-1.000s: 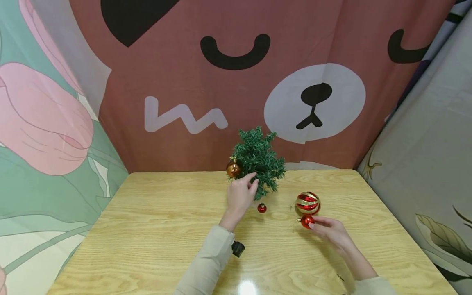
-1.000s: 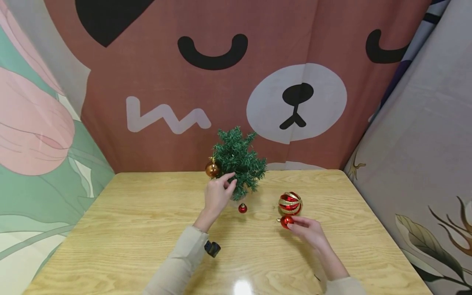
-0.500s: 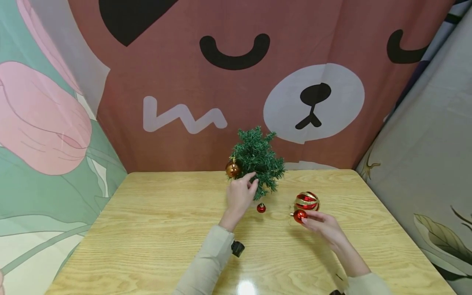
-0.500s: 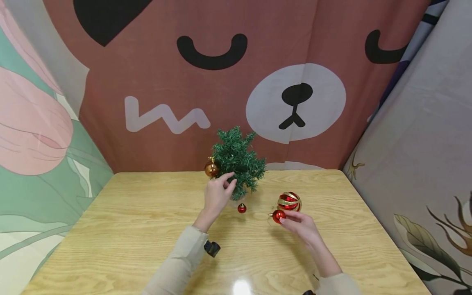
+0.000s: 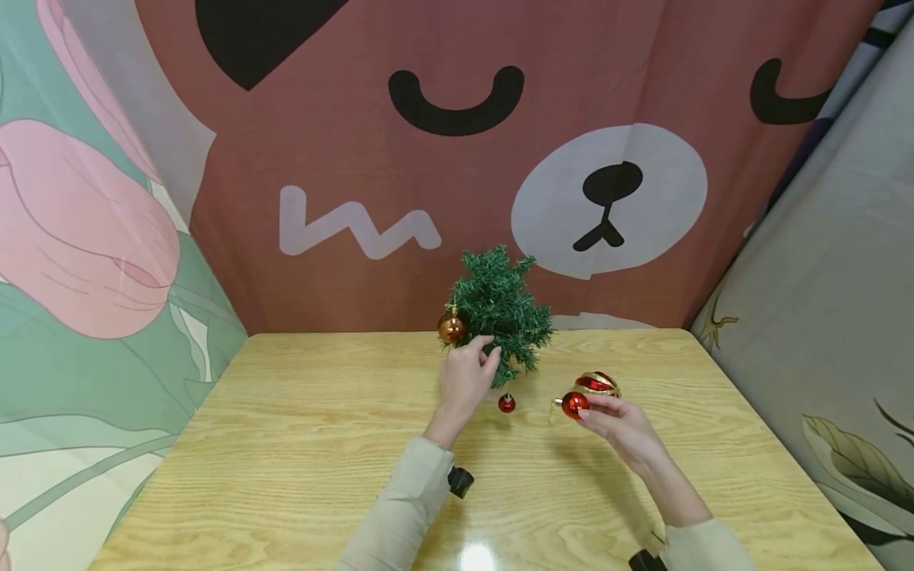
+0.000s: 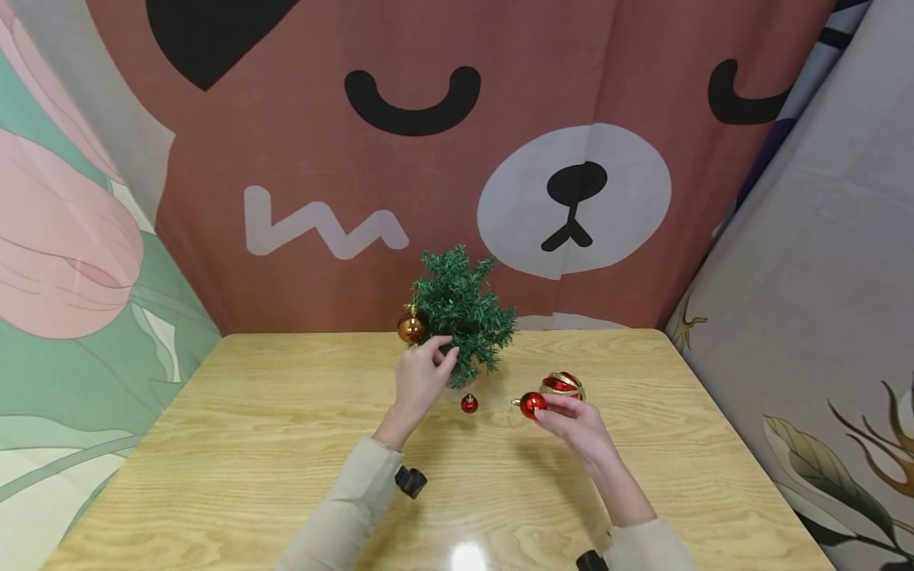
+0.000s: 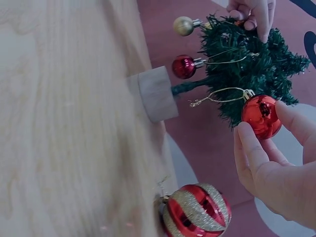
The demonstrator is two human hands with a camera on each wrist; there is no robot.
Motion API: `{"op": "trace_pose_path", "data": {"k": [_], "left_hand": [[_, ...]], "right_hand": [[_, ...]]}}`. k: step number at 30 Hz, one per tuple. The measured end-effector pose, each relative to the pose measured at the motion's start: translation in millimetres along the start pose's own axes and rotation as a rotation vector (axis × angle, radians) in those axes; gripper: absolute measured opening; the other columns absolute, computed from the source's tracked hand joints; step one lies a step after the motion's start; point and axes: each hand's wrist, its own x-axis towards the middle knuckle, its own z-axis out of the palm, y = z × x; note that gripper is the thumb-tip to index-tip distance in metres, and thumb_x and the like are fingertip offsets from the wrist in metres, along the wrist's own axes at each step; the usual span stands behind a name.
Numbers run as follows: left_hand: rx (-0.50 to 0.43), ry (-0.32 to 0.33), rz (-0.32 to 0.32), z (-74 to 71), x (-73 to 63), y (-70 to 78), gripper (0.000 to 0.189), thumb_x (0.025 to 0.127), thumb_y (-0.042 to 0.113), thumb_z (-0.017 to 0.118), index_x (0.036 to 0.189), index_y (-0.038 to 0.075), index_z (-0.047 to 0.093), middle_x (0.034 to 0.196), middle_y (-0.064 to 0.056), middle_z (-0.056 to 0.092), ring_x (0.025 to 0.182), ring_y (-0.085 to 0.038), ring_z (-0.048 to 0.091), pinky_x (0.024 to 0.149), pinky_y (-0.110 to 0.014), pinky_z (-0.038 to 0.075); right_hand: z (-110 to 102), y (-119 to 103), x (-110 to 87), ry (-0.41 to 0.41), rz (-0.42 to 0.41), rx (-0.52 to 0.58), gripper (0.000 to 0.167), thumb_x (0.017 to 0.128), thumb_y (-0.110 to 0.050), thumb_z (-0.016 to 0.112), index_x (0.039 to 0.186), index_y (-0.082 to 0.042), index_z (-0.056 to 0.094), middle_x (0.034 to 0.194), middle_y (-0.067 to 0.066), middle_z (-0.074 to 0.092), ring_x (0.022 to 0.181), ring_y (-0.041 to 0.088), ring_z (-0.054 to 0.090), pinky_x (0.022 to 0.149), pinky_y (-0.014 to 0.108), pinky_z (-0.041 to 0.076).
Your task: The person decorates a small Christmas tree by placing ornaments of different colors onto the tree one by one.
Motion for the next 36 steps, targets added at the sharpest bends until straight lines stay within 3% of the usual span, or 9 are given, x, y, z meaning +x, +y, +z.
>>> {"op": "trace_pose_path", "data": {"k": [8, 17, 27, 36], "left_hand": [[-0.016, 0.004, 0.001, 1.2, -0.4, -1.7, 0.017, 0.082, 0.014, 0.065, 0.094, 0.003, 0.069, 0.052, 0.003, 0.057, 0.036, 0.000, 0.036, 0.034, -0.013, 0.026], [-0.029, -0.017, -0.036, 0.2, -0.9, 0.1, 0.019, 0.083, 0.016, 0.064, 0.096, 0.003, 0.068, 0.052, 0.004, 0.056, 0.037, 0.005, 0.030, 0.034, -0.012, 0.025], [-0.022, -0.054, -0.075, -2.1, -0.2, 2.8, 0.020, 0.083, 0.017, 0.063, 0.097, 0.004, 0.068, 0.054, 0.004, 0.058, 0.036, -0.001, 0.038, 0.034, -0.015, 0.028], [-0.050, -0.013, -0.052, -4.4, 0.1, 4.7, 0.013, 0.082, 0.015, 0.064, 0.088, 0.005, 0.070, 0.053, 0.003, 0.058, 0.036, 0.000, 0.037, 0.035, -0.014, 0.028]], "right_hand": [[8, -11, 4.4, 0.001, -0.023, -0.004, 0.024, 0.084, 0.007, 0.055, 0.107, 0.003, 0.054, 0.097, 0.006, 0.057, 0.085, 0.015, 0.061, 0.081, 0.032, 0.047], [23, -19, 8.8, -0.005, -0.024, 0.068, 0.023, 0.082, 0.010, 0.056, 0.093, -0.010, 0.063, 0.092, 0.006, 0.058, 0.084, 0.014, 0.062, 0.077, 0.027, 0.048], [36, -26, 16.0, -0.088, -0.088, 0.116, 0.025, 0.083, 0.011, 0.054, 0.094, -0.008, 0.065, 0.093, 0.007, 0.059, 0.086, 0.017, 0.062, 0.078, 0.028, 0.048], [43, -28, 20.6, -0.148, -0.103, 0.147, 0.022, 0.083, 0.008, 0.056, 0.098, -0.006, 0.063, 0.097, 0.009, 0.058, 0.089, 0.018, 0.061, 0.083, 0.031, 0.045]]}}
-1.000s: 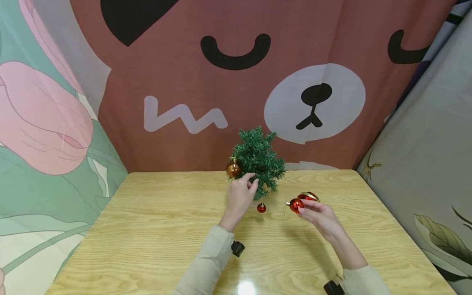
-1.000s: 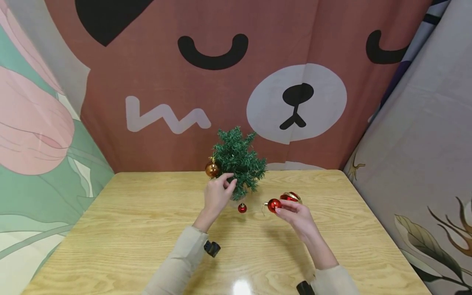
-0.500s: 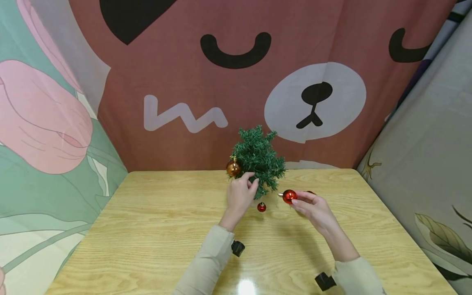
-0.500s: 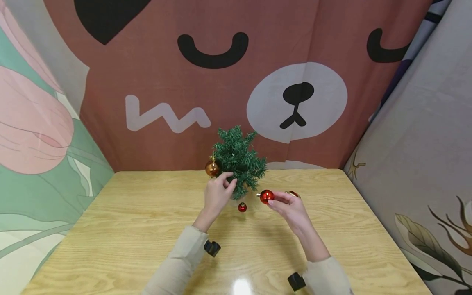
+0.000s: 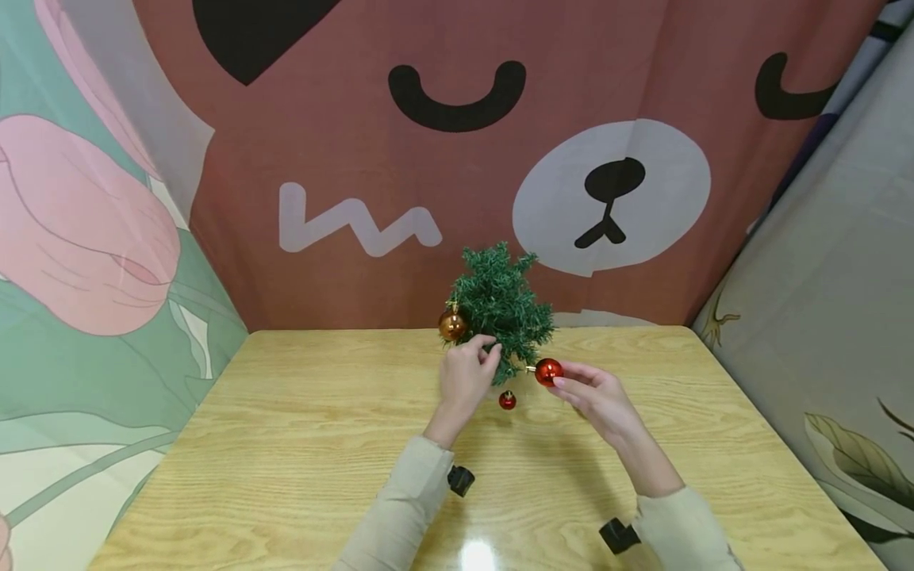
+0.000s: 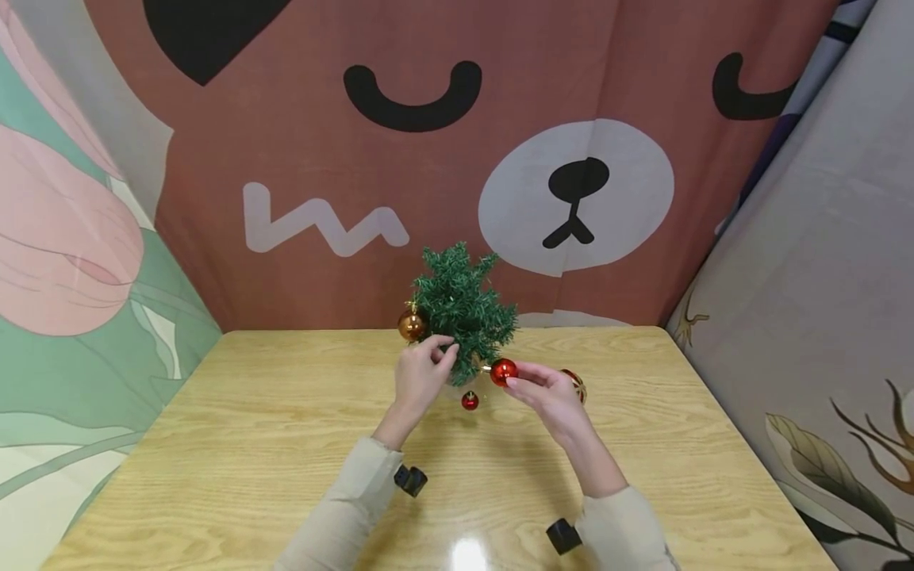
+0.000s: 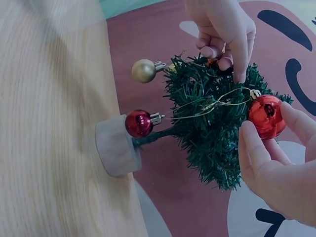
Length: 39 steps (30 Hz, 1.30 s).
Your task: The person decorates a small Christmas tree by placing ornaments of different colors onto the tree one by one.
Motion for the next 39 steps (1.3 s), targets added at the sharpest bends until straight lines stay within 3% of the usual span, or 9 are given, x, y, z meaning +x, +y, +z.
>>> {"op": "trace_pose_path", "data": {"k": [4, 5, 8, 12, 17, 28, 30, 36, 39], "left_hand": [[-0.013, 0.010, 0.007, -1.3, 0.5, 1.1, 0.012, 0.082, 0.015, 0.064, 0.086, 0.006, 0.070, 0.054, 0.003, 0.059, 0.037, 0.000, 0.038, 0.034, -0.013, 0.027], [-0.016, 0.010, 0.008, -1.6, 0.6, 1.3, 0.012, 0.082, 0.015, 0.064, 0.085, 0.006, 0.070, 0.054, 0.003, 0.059, 0.037, 0.000, 0.038, 0.034, -0.013, 0.027], [-0.026, 0.006, 0.011, -1.8, 0.6, 1.0, 0.011, 0.082, 0.016, 0.064, 0.084, 0.006, 0.070, 0.053, 0.003, 0.059, 0.037, 0.000, 0.038, 0.034, -0.014, 0.027], [-0.049, -0.008, 0.010, -2.5, 0.6, 0.1, 0.011, 0.082, 0.016, 0.064, 0.084, 0.007, 0.071, 0.052, 0.005, 0.057, 0.037, 0.001, 0.036, 0.035, -0.014, 0.027], [-0.086, -0.038, -0.008, -3.0, 0.0, -0.8, 0.011, 0.083, 0.016, 0.064, 0.084, 0.007, 0.071, 0.051, 0.006, 0.055, 0.037, 0.001, 0.035, 0.035, -0.015, 0.029], [-0.222, -0.061, 0.010, -0.8, 1.0, -3.4, 0.015, 0.087, 0.014, 0.058, 0.090, 0.004, 0.069, 0.054, 0.004, 0.056, 0.038, -0.001, 0.040, 0.036, -0.017, 0.031], [-0.287, -0.126, -0.004, -1.3, 1.2, -3.5, 0.018, 0.089, 0.016, 0.055, 0.094, 0.004, 0.068, 0.055, 0.004, 0.057, 0.038, -0.001, 0.041, 0.035, -0.019, 0.032], [-0.657, -0.464, -0.129, -13.9, 4.8, 3.4, 0.030, 0.096, 0.018, 0.042, 0.113, -0.001, 0.057, 0.060, -0.010, 0.057, 0.034, -0.008, 0.038, 0.034, -0.022, 0.033], [-0.738, -0.542, -0.162, -23.8, 8.0, 11.4, 0.030, 0.096, 0.013, 0.040, 0.117, -0.006, 0.052, 0.061, -0.017, 0.056, 0.034, -0.013, 0.036, 0.035, -0.022, 0.033]], "right_hand": [[-4, 5, 5.6, -0.071, -0.059, 0.019, 0.022, 0.081, 0.001, 0.062, 0.102, -0.003, 0.063, 0.099, 0.010, 0.058, 0.091, 0.020, 0.060, 0.083, 0.031, 0.045], [-19, 19, 15.3, -0.103, -0.070, 0.050, 0.024, 0.081, 0.001, 0.063, 0.104, -0.002, 0.062, 0.101, 0.011, 0.058, 0.092, 0.021, 0.060, 0.083, 0.031, 0.046], [-20, 21, 17.5, -0.118, -0.075, 0.048, 0.027, 0.080, -0.002, 0.064, 0.107, -0.001, 0.061, 0.103, 0.012, 0.057, 0.094, 0.022, 0.059, 0.083, 0.032, 0.046], [1, 5, 11.3, -0.047, -0.033, 0.012, 0.023, 0.081, -0.002, 0.064, 0.104, 0.000, 0.060, 0.101, 0.011, 0.056, 0.093, 0.021, 0.060, 0.084, 0.033, 0.045], [13, -3, 13.7, 0.010, 0.018, 0.017, 0.019, 0.085, 0.008, 0.053, 0.099, -0.002, 0.060, 0.099, 0.011, 0.056, 0.091, 0.020, 0.060, 0.086, 0.034, 0.043], [16, -3, 20.6, 0.045, 0.032, 0.005, 0.021, 0.087, 0.008, 0.050, 0.099, -0.005, 0.059, 0.100, 0.009, 0.055, 0.089, 0.019, 0.061, 0.083, 0.032, 0.046], [17, -4, 20.7, 0.049, 0.042, 0.003, 0.019, 0.087, 0.007, 0.051, 0.099, -0.006, 0.059, 0.101, 0.009, 0.055, 0.089, 0.019, 0.061, 0.083, 0.032, 0.046], [18, -7, 19.8, 0.030, 0.050, 0.020, 0.020, 0.088, 0.006, 0.051, 0.096, -0.008, 0.062, 0.101, 0.007, 0.056, 0.089, 0.018, 0.061, 0.082, 0.031, 0.046], [17, -6, 19.7, 0.006, 0.043, 0.028, 0.020, 0.088, 0.005, 0.050, 0.096, -0.008, 0.063, 0.101, 0.007, 0.056, 0.090, 0.018, 0.061, 0.083, 0.031, 0.046]]}}
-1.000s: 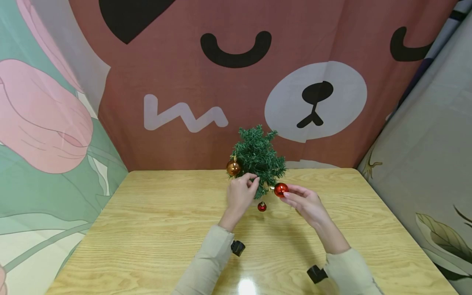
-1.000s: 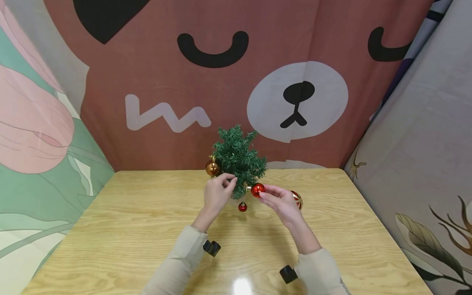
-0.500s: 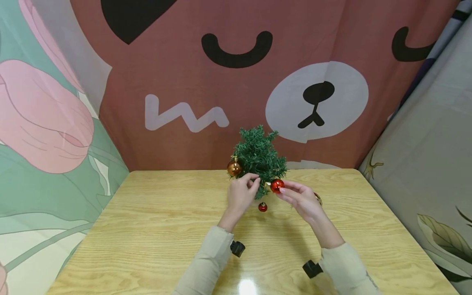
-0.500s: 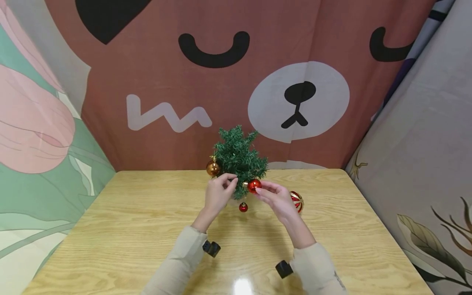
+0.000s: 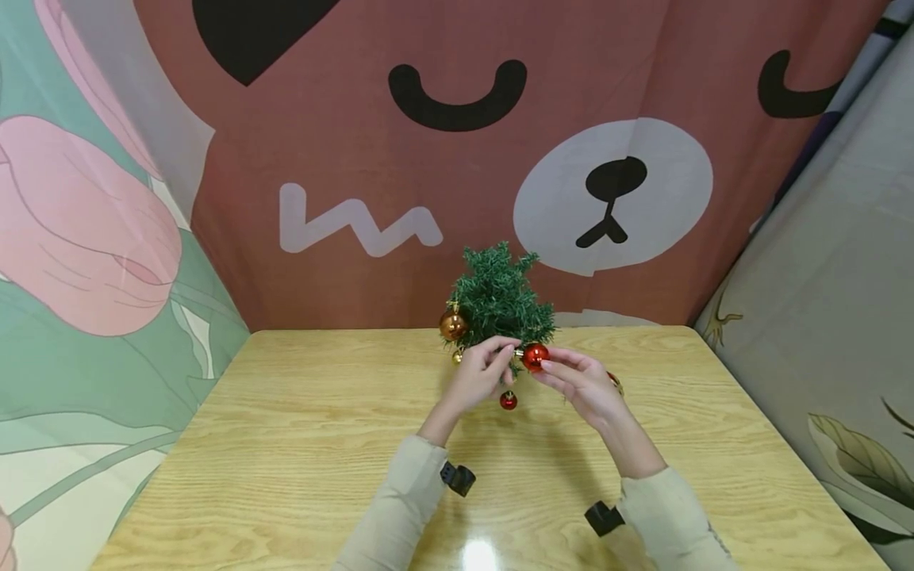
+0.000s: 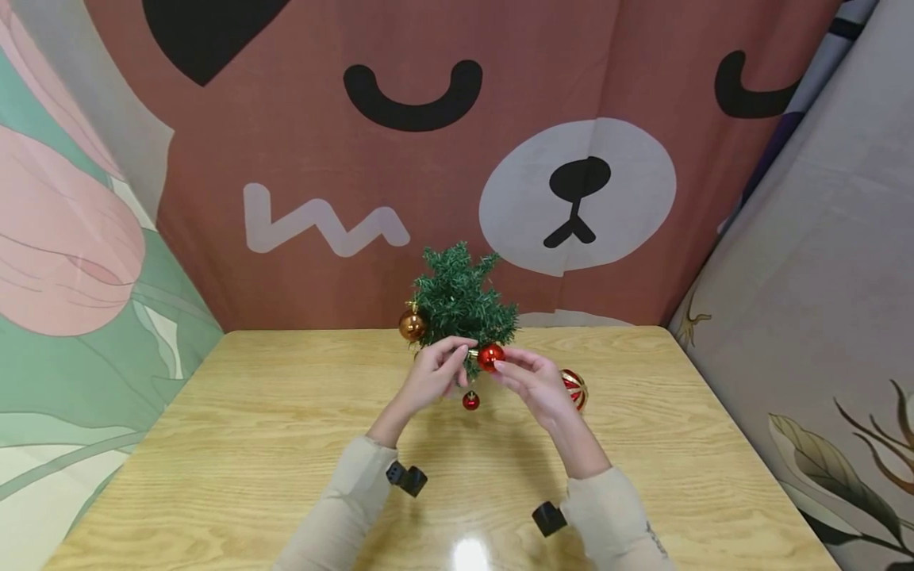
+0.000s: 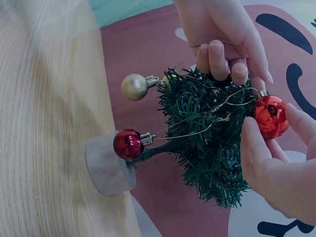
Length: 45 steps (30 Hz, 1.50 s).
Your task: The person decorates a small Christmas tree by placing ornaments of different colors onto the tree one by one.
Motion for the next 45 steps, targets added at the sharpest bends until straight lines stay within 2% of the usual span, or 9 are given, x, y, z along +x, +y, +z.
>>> {"op": "trace_pose_path", "data": {"k": [6, 11, 14, 19, 24, 28, 34, 38, 45], "left_hand": [[0.001, -0.080, -0.033, -0.2, -0.8, 4.9, 0.029, 0.096, 0.010, 0.040, 0.120, -0.004, 0.049, 0.059, -0.014, 0.055, 0.044, -0.042, 0.040, 0.037, -0.021, 0.033], [0.017, -0.088, -0.051, 0.3, -1.4, 6.6, 0.024, 0.095, 0.008, 0.042, 0.114, -0.004, 0.051, 0.061, -0.024, 0.055, 0.036, -0.022, 0.040, 0.038, -0.023, 0.034], [0.015, -0.079, -0.068, 0.2, -1.4, 7.4, 0.021, 0.094, 0.008, 0.044, 0.108, -0.005, 0.053, 0.058, -0.019, 0.054, 0.036, -0.011, 0.038, 0.038, -0.027, 0.035], [-0.001, -0.077, -0.083, 1.1, 0.9, -0.4, 0.018, 0.094, 0.008, 0.045, 0.101, -0.007, 0.053, 0.054, -0.006, 0.052, 0.036, -0.012, 0.038, 0.037, -0.027, 0.035], [-0.014, -0.056, -0.075, 3.3, 5.9, -20.7, 0.022, 0.094, 0.013, 0.046, 0.099, -0.006, 0.053, 0.054, -0.003, 0.052, 0.037, -0.026, 0.042, 0.036, -0.025, 0.036], [0.022, 0.010, -0.061, 4.2, 6.4, -28.0, 0.022, 0.094, 0.016, 0.047, 0.098, -0.004, 0.056, 0.054, -0.004, 0.053, 0.039, -0.031, 0.046, 0.035, -0.026, 0.038], [0.120, 0.149, -0.053, 6.1, 4.9, -26.5, 0.017, 0.092, 0.013, 0.050, 0.097, -0.002, 0.058, 0.059, -0.013, 0.056, 0.038, -0.018, 0.050, 0.036, -0.028, 0.044], [0.262, 0.253, 0.024, 6.7, 5.5, -24.2, 0.012, 0.090, 0.011, 0.054, 0.091, 0.002, 0.061, 0.055, -0.006, 0.055, 0.040, -0.008, 0.047, 0.037, -0.023, 0.041], [0.467, 0.452, 0.154, 5.4, 8.7, -18.8, 0.005, 0.084, 0.008, 0.060, 0.083, 0.005, 0.064, 0.050, 0.005, 0.050, 0.039, -0.003, 0.039, 0.039, -0.018, 0.034]], "right_hand": [[-1, 0, -0.2, -0.028, -0.010, 0.021, 0.021, 0.088, 0.006, 0.049, 0.096, -0.007, 0.064, 0.100, 0.007, 0.059, 0.090, 0.018, 0.061, 0.084, 0.032, 0.045], [-2, 1, -1.0, -0.036, -0.014, 0.030, 0.021, 0.088, 0.006, 0.050, 0.097, -0.006, 0.063, 0.100, 0.008, 0.059, 0.090, 0.019, 0.061, 0.084, 0.032, 0.045], [-3, 1, -1.7, -0.042, -0.018, 0.035, 0.021, 0.088, 0.007, 0.049, 0.098, -0.006, 0.063, 0.100, 0.008, 0.059, 0.091, 0.019, 0.061, 0.084, 0.032, 0.045], [-5, 1, -2.1, -0.058, -0.034, 0.050, 0.023, 0.088, 0.007, 0.048, 0.098, -0.006, 0.063, 0.100, 0.007, 0.060, 0.091, 0.019, 0.061, 0.083, 0.031, 0.046], [-6, 1, -2.1, -0.047, -0.039, 0.068, 0.023, 0.088, 0.008, 0.048, 0.096, -0.006, 0.065, 0.100, 0.007, 0.060, 0.091, 0.019, 0.061, 0.083, 0.032, 0.046], [-8, 1, -2.4, -0.049, -0.045, 0.072, 0.024, 0.088, 0.009, 0.048, 0.095, -0.006, 0.065, 0.100, 0.007, 0.059, 0.091, 0.019, 0.060, 0.084, 0.033, 0.045], [-10, 2, -2.5, -0.061, -0.042, 0.076, 0.024, 0.088, 0.009, 0.047, 0.097, -0.005, 0.064, 0.100, 0.007, 0.060, 0.092, 0.019, 0.060, 0.085, 0.034, 0.045], [-10, 2, -2.4, -0.056, -0.046, 0.073, 0.024, 0.088, 0.009, 0.047, 0.097, -0.005, 0.064, 0.100, 0.007, 0.060, 0.092, 0.019, 0.060, 0.084, 0.034, 0.045], [-5, 5, -1.1, -0.023, -0.046, 0.035, 0.026, 0.088, 0.010, 0.047, 0.095, -0.007, 0.065, 0.098, 0.006, 0.060, 0.090, 0.018, 0.061, 0.083, 0.034, 0.046]]}}
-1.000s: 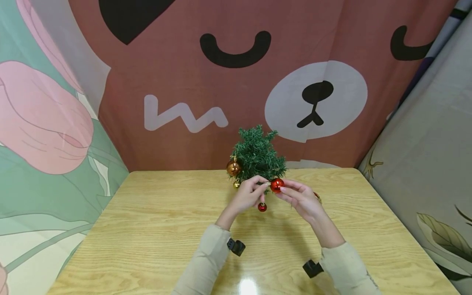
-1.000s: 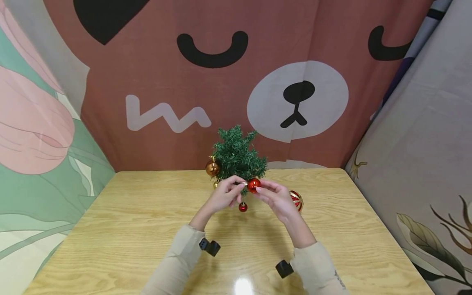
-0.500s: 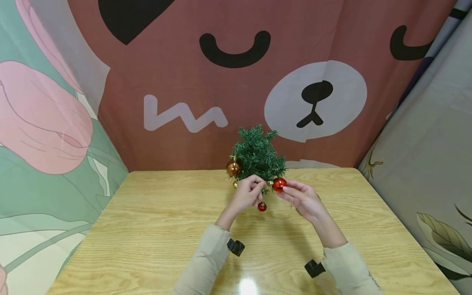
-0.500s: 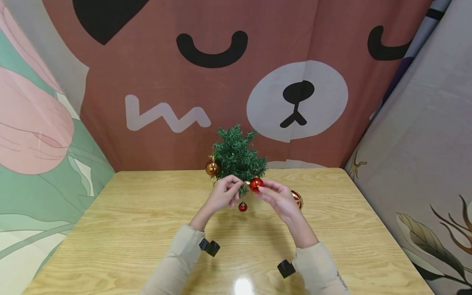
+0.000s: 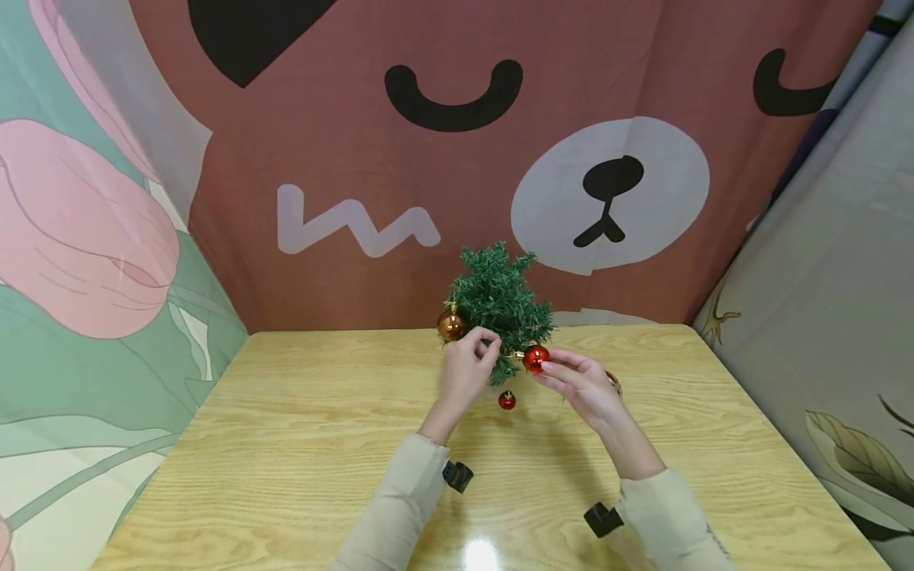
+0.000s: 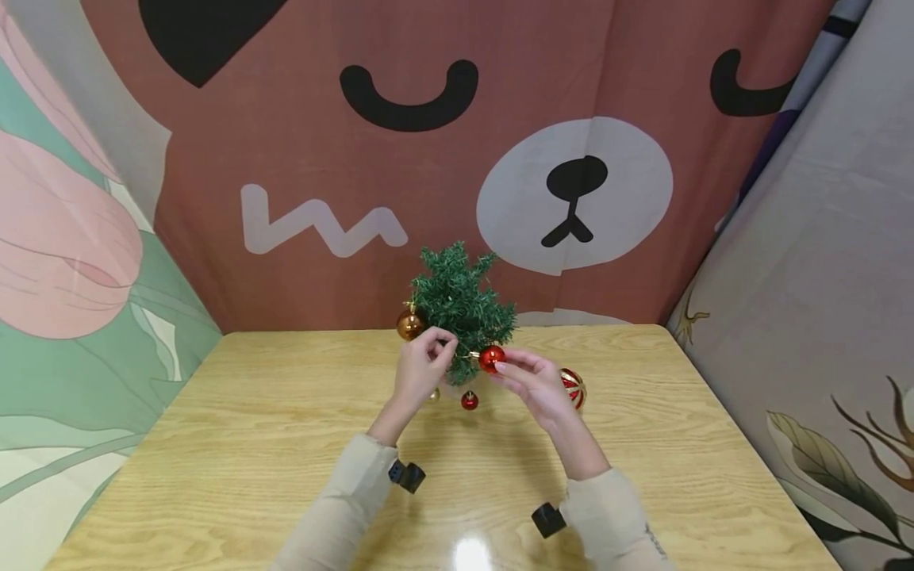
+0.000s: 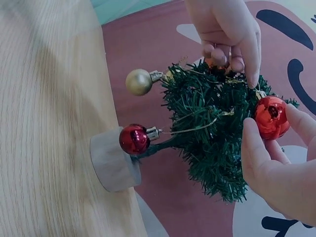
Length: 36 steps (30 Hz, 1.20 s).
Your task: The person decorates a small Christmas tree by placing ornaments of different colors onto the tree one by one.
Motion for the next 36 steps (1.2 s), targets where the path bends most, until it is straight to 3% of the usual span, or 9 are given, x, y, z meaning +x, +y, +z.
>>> {"op": "trace_pose_path", "data": {"k": [9, 20, 25, 32, 36], "left_hand": [[0.173, 0.036, 0.023, 0.5, 9.3, -1.1, 0.006, 0.083, 0.012, 0.062, 0.082, 0.008, 0.067, 0.054, 0.005, 0.055, 0.039, -0.002, 0.040, 0.039, -0.018, 0.034], [0.320, 0.043, 0.026, 5.1, 16.7, 4.9, 0.010, 0.082, 0.017, 0.064, 0.082, 0.008, 0.069, 0.057, 0.004, 0.060, 0.039, -0.002, 0.043, 0.034, -0.015, 0.029], [0.364, 0.055, 0.028, 6.4, 19.8, 4.8, 0.010, 0.082, 0.017, 0.065, 0.082, 0.008, 0.069, 0.059, 0.003, 0.061, 0.040, -0.003, 0.044, 0.034, -0.015, 0.030], [0.375, 0.064, 0.021, 6.6, 22.5, 2.5, 0.008, 0.081, 0.014, 0.065, 0.081, 0.008, 0.069, 0.059, 0.002, 0.061, 0.040, -0.006, 0.047, 0.035, -0.016, 0.032], [0.396, 0.097, 0.014, 5.3, 23.7, 0.9, 0.006, 0.080, 0.013, 0.065, 0.078, 0.009, 0.070, 0.057, 0.003, 0.060, 0.042, -0.007, 0.049, 0.036, -0.018, 0.034]], "right_hand": [[6, 7, 5.4, 0.048, -0.015, 0.027, 0.026, 0.086, 0.011, 0.048, 0.090, -0.007, 0.066, 0.090, 0.006, 0.062, 0.083, 0.018, 0.062, 0.082, 0.036, 0.047], [10, 8, 7.3, 0.147, 0.013, 0.013, 0.019, 0.087, 0.008, 0.050, 0.089, -0.006, 0.063, 0.086, 0.005, 0.061, 0.078, 0.020, 0.062, 0.081, 0.038, 0.047], [10, 11, 9.0, 0.171, -0.003, 0.012, 0.016, 0.085, 0.006, 0.054, 0.087, -0.006, 0.064, 0.085, 0.005, 0.062, 0.077, 0.019, 0.063, 0.079, 0.037, 0.048], [1, 26, 14.7, 0.073, -0.101, 0.013, 0.013, 0.078, -0.007, 0.069, 0.091, -0.007, 0.065, 0.085, 0.004, 0.062, 0.077, 0.018, 0.062, 0.074, 0.034, 0.050], [4, 25, 15.8, 0.126, -0.068, 0.003, 0.011, 0.079, -0.004, 0.066, 0.090, -0.005, 0.063, 0.084, 0.005, 0.061, 0.076, 0.019, 0.063, 0.074, 0.034, 0.050]]}}
